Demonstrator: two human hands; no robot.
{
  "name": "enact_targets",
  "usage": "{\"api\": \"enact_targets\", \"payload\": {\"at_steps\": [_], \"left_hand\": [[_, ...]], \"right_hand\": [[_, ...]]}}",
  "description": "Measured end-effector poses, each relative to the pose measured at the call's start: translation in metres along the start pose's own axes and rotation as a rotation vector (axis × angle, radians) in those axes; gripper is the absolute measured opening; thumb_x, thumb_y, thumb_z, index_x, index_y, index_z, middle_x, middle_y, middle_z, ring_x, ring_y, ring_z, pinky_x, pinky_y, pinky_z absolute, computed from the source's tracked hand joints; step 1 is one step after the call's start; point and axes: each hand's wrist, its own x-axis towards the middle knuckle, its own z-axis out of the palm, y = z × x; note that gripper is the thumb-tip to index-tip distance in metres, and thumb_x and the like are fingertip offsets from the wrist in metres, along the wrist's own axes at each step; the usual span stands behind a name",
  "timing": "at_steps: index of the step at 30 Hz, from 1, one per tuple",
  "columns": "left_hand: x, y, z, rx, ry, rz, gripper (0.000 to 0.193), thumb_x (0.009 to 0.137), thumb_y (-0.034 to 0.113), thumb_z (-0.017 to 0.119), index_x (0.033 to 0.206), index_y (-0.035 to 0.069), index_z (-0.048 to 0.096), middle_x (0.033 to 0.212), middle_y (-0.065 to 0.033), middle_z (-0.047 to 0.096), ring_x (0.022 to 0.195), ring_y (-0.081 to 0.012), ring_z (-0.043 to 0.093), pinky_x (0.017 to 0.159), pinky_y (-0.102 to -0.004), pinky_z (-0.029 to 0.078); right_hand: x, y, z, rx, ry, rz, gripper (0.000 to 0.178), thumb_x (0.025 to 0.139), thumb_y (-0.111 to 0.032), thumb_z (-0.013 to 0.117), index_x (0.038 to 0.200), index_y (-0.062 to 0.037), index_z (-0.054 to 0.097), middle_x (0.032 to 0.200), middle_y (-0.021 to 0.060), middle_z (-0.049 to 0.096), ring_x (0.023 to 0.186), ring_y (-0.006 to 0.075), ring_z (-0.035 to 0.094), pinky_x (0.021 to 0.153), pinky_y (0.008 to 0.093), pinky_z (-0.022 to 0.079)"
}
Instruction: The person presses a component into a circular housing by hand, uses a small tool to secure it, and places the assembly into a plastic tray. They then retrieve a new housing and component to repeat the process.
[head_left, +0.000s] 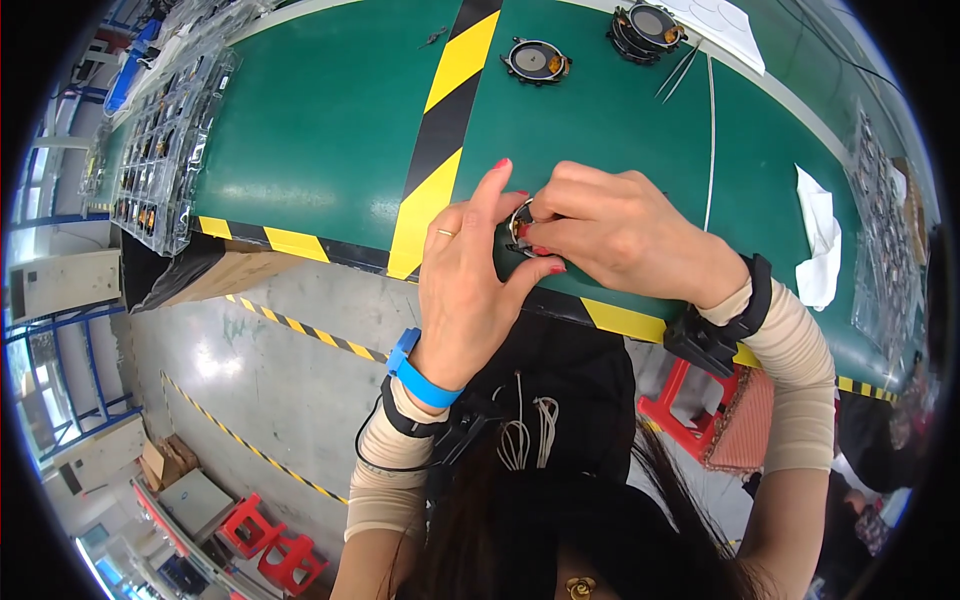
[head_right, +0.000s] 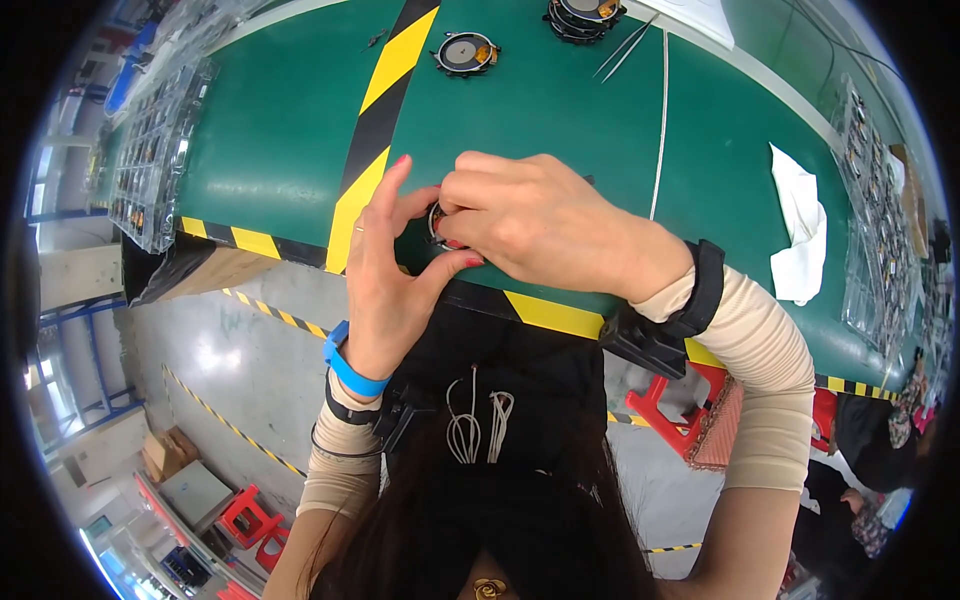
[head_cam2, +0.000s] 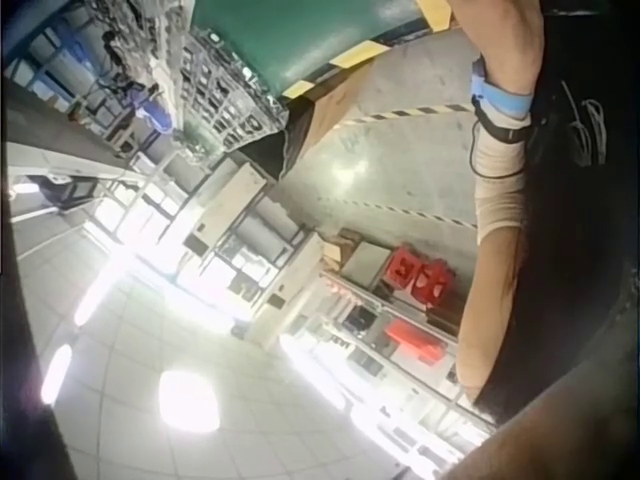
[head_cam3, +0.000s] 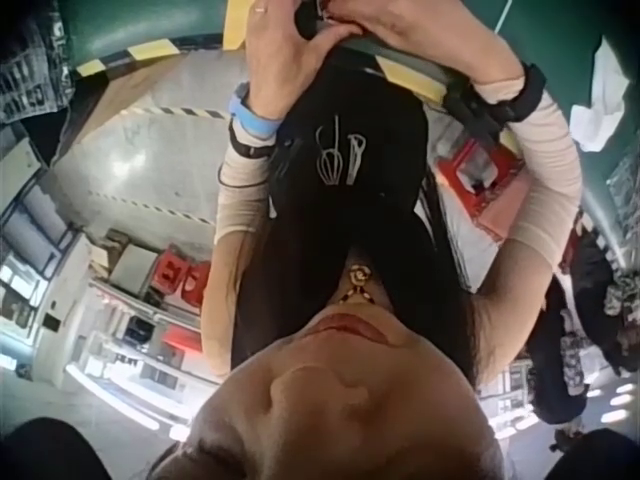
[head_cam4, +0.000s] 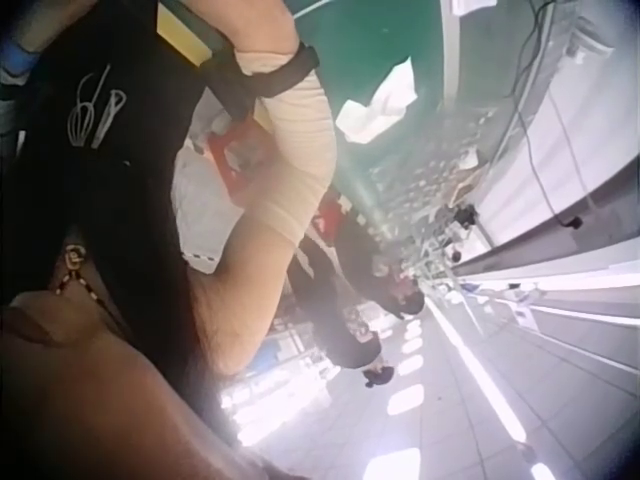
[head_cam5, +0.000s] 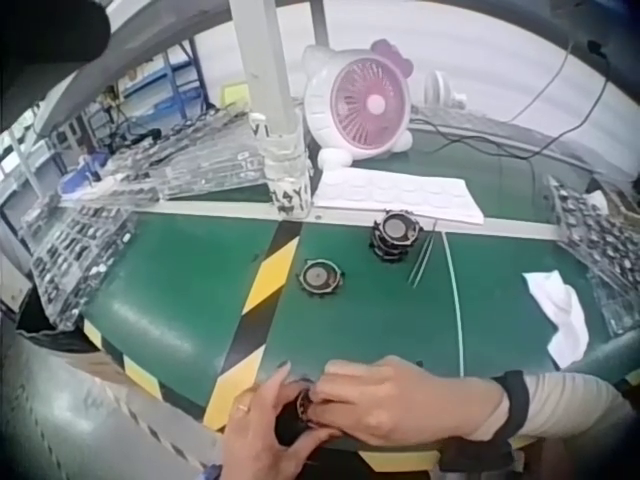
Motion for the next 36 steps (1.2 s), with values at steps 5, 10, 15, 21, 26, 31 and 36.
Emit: {"api": "enact_targets", "payload": {"at_steps": [5,10,15,21,26,31,36], "left_hand": [[0.001,0.001,-0.003,0.005,-0.026,0.001,0.088,0.066,0.009,0.086,0.142,0.004,0.043,0.110,-0.0097,0.070,0.099,-0.0271,0.060,0.092,-0.0375,0.044],[0.001,-0.001,-0.003,-0.011,-0.042,-0.007,0.090,0.065,0.011,0.087,0.142,0.004,0.043,0.113,-0.0094,0.069,0.099,-0.0270,0.060,0.093,-0.0378,0.043],[-0.001,0.006,0.002,0.021,-0.037,-0.024,0.090,0.063,0.012,0.088,0.142,0.004,0.043,0.116,-0.0086,0.068,0.099,-0.0266,0.060,0.093,-0.0378,0.043],[0.000,0.007,0.009,0.100,0.037,-0.008,0.090,0.063,0.011,0.088,0.141,0.004,0.044,0.116,-0.0095,0.068,0.098,-0.0265,0.060,0.092,-0.0374,0.043],[0.000,0.005,0.009,0.079,0.031,0.001,0.090,0.063,0.011,0.088,0.141,0.003,0.043,0.116,-0.0099,0.068,0.097,-0.0260,0.060,0.091,-0.0371,0.043],[-0.003,0.008,0.008,0.083,0.049,-0.014,0.090,0.062,0.010,0.089,0.139,0.002,0.045,0.112,-0.0122,0.066,0.097,-0.0277,0.059,0.089,-0.0366,0.044],[-0.006,0.010,0.017,0.162,0.103,-0.031,0.089,0.060,0.009,0.089,0.138,0.001,0.047,0.106,-0.0136,0.062,0.097,-0.0295,0.057,0.087,-0.0369,0.045]], "right_hand": [[-0.006,0.003,-0.005,0.025,-0.034,-0.024,0.021,0.068,-0.002,0.073,0.088,-0.0041,0.070,0.088,0.0030,0.058,0.081,0.0186,0.059,0.052,0.0288,0.047],[-0.011,-0.006,0.004,-0.020,0.057,0.010,0.020,0.068,-0.002,0.074,0.088,-0.0037,0.070,0.088,0.0032,0.059,0.080,0.0189,0.058,0.052,0.0290,0.048],[-0.011,-0.014,0.009,-0.051,0.089,0.090,0.020,0.068,-0.001,0.074,0.088,-0.0026,0.069,0.087,0.0040,0.058,0.079,0.0194,0.058,0.054,0.0294,0.048],[-0.008,-0.013,0.016,-0.060,0.139,0.135,0.021,0.068,-0.002,0.075,0.088,-0.0020,0.069,0.086,0.0047,0.057,0.079,0.0201,0.057,0.055,0.0297,0.049],[-0.007,-0.013,0.015,-0.070,0.125,0.134,0.021,0.068,-0.001,0.075,0.088,-0.0015,0.069,0.086,0.0050,0.057,0.079,0.0206,0.057,0.055,0.0303,0.049],[-0.008,-0.014,0.015,-0.057,0.117,0.146,0.020,0.069,-0.001,0.074,0.088,-0.0011,0.069,0.085,0.0054,0.056,0.078,0.0205,0.057,0.054,0.0304,0.048],[-0.006,-0.012,0.012,-0.072,0.102,0.141,0.018,0.070,-0.001,0.074,0.087,-0.0006,0.068,0.085,0.0055,0.055,0.077,0.0201,0.056,0.053,0.0302,0.048]]}}
